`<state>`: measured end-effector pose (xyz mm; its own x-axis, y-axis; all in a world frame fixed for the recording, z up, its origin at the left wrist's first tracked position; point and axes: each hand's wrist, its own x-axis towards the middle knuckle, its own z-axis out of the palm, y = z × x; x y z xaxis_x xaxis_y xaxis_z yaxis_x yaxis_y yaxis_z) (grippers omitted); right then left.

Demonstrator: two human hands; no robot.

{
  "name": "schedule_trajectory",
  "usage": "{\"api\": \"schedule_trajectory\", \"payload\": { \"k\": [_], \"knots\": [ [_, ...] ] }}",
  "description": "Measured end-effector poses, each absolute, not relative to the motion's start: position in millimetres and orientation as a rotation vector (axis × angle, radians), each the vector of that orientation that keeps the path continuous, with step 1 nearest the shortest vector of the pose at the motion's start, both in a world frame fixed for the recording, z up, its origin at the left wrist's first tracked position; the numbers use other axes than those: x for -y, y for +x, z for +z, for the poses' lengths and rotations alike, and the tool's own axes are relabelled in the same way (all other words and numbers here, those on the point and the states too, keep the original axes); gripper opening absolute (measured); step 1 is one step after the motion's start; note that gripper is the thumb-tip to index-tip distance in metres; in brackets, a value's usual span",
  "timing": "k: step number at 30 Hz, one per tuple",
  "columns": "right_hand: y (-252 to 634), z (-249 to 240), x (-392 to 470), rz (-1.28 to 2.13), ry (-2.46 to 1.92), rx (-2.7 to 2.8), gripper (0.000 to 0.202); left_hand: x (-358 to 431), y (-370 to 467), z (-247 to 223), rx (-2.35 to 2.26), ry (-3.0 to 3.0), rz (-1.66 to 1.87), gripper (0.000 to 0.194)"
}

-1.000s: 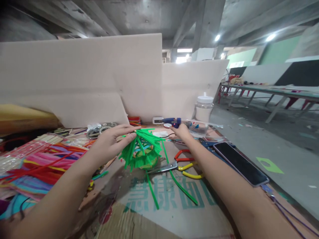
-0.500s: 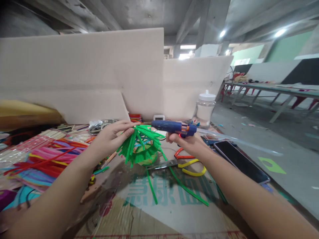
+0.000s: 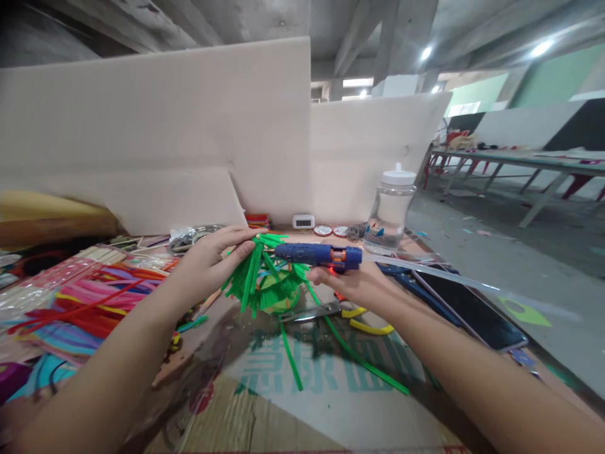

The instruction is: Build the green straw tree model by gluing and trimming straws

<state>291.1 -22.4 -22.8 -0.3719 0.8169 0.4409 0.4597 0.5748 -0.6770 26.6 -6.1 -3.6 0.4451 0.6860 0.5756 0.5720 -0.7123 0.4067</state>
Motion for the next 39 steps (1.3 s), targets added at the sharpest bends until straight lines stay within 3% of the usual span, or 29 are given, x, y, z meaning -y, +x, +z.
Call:
{"api": "schedule_trajectory", "payload": {
  "k": [13, 26, 39],
  "knots": [
    [287.9, -24.5, 23.0, 0.421, -1.073, 1.956, 0.039, 10.0, 29.4, -0.5, -1.101, 2.540, 1.113, 0.033],
    [285.7, -25.6, 22.3, 0.505, -1.051, 1.928, 0.036, 8.4, 27.6, -2.4, -1.086, 2.563, 1.127, 0.033],
    [282.4, -27.3, 23.7, 0.462, -1.053, 1.904, 0.048, 4.6, 26.4, -4.1, -1.032, 2.585, 1.118, 0.033]
  ]
}}
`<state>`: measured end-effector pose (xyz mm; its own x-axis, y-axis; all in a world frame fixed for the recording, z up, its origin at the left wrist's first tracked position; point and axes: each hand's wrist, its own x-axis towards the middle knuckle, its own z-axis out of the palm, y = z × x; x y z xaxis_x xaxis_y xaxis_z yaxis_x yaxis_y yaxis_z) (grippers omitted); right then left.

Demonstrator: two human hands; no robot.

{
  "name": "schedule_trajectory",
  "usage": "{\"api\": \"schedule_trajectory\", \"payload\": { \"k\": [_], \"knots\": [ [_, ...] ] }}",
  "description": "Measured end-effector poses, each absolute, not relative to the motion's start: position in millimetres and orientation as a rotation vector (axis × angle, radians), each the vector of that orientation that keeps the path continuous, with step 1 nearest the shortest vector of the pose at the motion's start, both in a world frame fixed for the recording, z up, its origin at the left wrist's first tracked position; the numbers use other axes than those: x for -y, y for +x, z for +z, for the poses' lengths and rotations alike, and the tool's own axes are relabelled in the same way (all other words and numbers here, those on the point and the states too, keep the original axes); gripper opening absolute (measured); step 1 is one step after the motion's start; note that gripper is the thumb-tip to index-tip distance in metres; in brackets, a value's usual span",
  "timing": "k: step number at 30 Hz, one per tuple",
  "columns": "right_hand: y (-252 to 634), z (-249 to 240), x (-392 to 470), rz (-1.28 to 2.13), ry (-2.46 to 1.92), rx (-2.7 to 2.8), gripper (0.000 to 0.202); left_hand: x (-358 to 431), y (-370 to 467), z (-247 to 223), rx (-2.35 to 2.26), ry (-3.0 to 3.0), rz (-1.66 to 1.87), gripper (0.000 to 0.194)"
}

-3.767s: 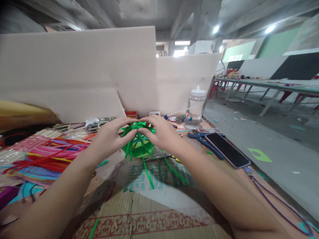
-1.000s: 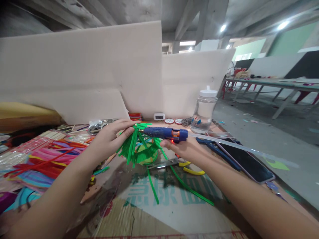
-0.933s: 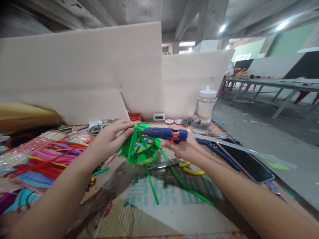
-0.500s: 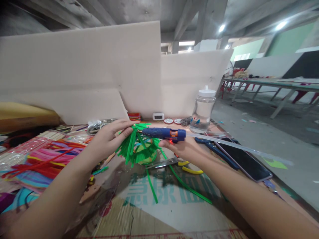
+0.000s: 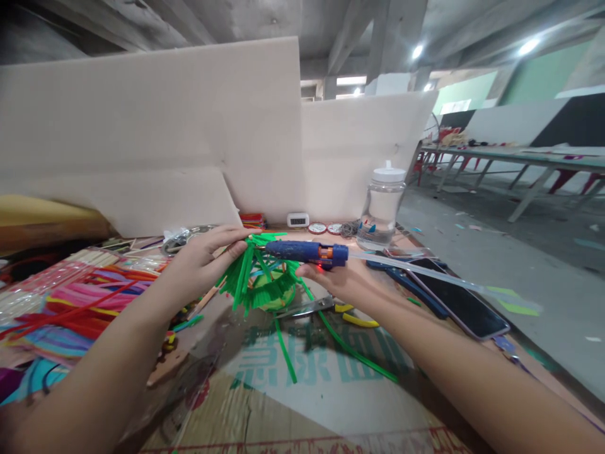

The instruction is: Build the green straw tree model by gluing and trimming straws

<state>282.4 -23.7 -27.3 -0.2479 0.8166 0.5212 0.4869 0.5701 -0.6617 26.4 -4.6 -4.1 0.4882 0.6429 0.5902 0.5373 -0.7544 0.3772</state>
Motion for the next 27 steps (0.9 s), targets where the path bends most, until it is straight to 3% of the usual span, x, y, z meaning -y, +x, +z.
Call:
{"api": "schedule_trajectory", "payload": {
  "k": [13, 27],
  "knots": [
    [284.2, -29.1, 22.0, 0.547, -1.015, 1.919, 0.042, 5.8, 26.5, -2.8, -1.041, 2.592, 1.107, 0.035],
    [289.4, -30.2, 19.8, 0.410, -1.091, 1.920, 0.037, 5.9, 25.7, -2.7, -1.029, 2.581, 1.113, 0.035]
  ]
}}
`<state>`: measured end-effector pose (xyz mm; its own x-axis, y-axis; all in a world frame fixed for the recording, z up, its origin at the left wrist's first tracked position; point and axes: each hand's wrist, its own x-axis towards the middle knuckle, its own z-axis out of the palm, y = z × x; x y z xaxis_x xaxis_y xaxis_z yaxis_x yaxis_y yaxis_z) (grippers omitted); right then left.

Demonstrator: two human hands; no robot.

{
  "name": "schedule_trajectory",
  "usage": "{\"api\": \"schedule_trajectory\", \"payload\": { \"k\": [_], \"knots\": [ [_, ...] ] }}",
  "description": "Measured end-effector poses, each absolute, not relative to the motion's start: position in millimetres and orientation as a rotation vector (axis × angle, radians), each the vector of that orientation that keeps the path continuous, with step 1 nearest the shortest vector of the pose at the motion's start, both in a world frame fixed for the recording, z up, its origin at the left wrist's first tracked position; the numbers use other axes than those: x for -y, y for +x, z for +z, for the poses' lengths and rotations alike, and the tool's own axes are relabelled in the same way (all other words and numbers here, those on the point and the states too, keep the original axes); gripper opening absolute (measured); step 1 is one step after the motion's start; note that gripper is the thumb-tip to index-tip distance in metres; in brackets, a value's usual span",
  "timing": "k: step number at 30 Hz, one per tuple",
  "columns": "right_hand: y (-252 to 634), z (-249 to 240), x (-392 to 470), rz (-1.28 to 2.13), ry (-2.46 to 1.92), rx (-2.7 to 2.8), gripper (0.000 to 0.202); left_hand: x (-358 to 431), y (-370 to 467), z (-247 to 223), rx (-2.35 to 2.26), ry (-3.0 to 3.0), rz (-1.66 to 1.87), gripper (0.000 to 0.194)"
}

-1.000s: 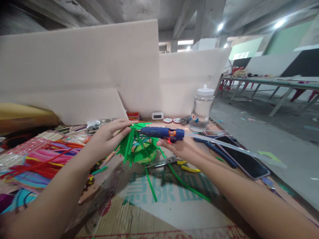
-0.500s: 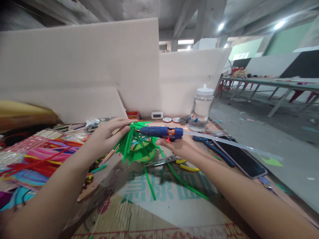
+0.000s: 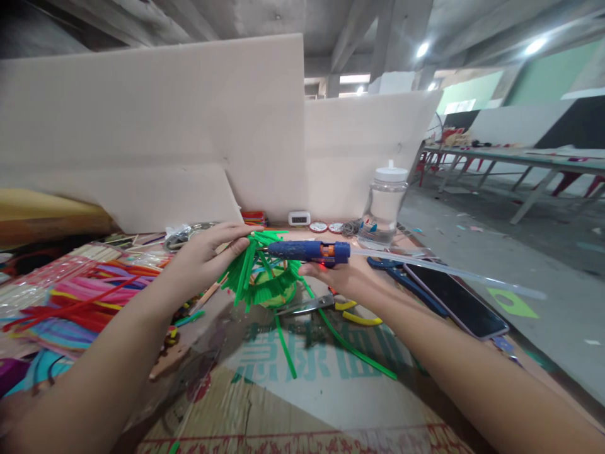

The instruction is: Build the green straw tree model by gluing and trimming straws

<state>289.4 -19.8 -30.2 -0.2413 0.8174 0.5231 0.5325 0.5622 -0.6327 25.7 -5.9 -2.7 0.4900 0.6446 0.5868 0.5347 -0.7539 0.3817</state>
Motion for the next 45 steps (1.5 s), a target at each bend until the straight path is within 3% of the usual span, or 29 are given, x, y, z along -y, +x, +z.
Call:
{"api": "schedule_trajectory", "payload": {
  "k": [27, 34, 45],
  "knots": [
    [288.1, -16.7, 27.7, 0.410, -1.111, 1.954, 0.034, 8.0, 26.8, -0.6, -1.030, 2.608, 1.122, 0.034],
    [291.9, -11.9, 34.6, 0.413, -1.224, 2.054, 0.025, 9.0, 27.2, 0.2, -1.058, 2.598, 1.114, 0.033],
    [287.4, -4.8, 37.8, 0.337, -1.121, 2.198, 0.035, 10.5, 28.5, 1.2, -1.068, 2.590, 1.115, 0.034]
  ]
}}
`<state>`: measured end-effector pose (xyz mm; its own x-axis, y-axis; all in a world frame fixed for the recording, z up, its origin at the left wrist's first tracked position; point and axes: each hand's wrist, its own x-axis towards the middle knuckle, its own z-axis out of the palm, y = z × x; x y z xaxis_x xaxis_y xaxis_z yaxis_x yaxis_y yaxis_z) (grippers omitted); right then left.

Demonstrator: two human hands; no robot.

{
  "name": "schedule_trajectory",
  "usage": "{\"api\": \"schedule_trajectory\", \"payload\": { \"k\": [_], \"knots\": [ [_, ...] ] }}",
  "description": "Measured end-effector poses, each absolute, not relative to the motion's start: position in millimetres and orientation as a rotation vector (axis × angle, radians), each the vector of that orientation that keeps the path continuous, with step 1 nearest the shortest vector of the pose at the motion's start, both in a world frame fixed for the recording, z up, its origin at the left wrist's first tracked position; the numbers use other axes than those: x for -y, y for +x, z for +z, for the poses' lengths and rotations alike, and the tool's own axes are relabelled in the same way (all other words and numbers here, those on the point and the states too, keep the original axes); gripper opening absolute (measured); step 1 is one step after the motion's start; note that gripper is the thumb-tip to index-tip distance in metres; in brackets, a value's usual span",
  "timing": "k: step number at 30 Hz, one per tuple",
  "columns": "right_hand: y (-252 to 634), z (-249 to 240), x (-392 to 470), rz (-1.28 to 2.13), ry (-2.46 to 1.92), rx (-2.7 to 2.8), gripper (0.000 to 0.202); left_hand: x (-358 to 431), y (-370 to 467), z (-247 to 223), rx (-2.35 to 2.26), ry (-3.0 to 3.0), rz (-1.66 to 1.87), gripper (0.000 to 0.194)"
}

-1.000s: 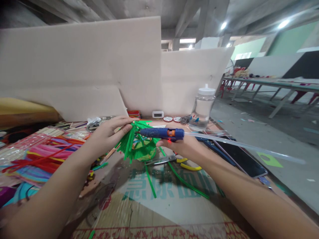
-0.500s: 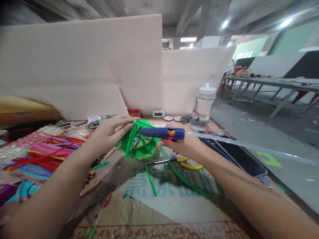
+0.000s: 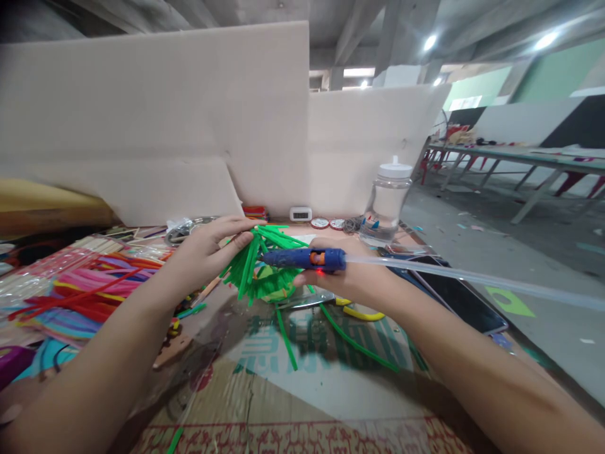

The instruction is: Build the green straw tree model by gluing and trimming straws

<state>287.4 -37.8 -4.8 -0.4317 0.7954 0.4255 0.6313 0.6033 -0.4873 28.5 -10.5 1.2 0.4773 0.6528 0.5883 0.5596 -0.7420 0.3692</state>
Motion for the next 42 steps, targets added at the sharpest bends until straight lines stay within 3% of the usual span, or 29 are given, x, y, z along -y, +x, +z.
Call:
{"api": "schedule_trajectory", "payload": {
  "k": [7, 16, 42],
  "knots": [
    [290.1, -8.4, 38.9, 0.328, -1.168, 2.079, 0.020, 11.6, 28.0, 2.1, -1.068, 2.597, 1.108, 0.034],
    [287.3, -3.3, 41.2, 0.414, -1.110, 2.144, 0.035, 10.2, 27.9, 0.6, -1.074, 2.595, 1.126, 0.034],
    [290.9, -8.4, 37.9, 0.457, -1.027, 2.191, 0.034, 8.2, 27.9, 0.0, -1.152, 2.575, 1.132, 0.035]
  ]
}}
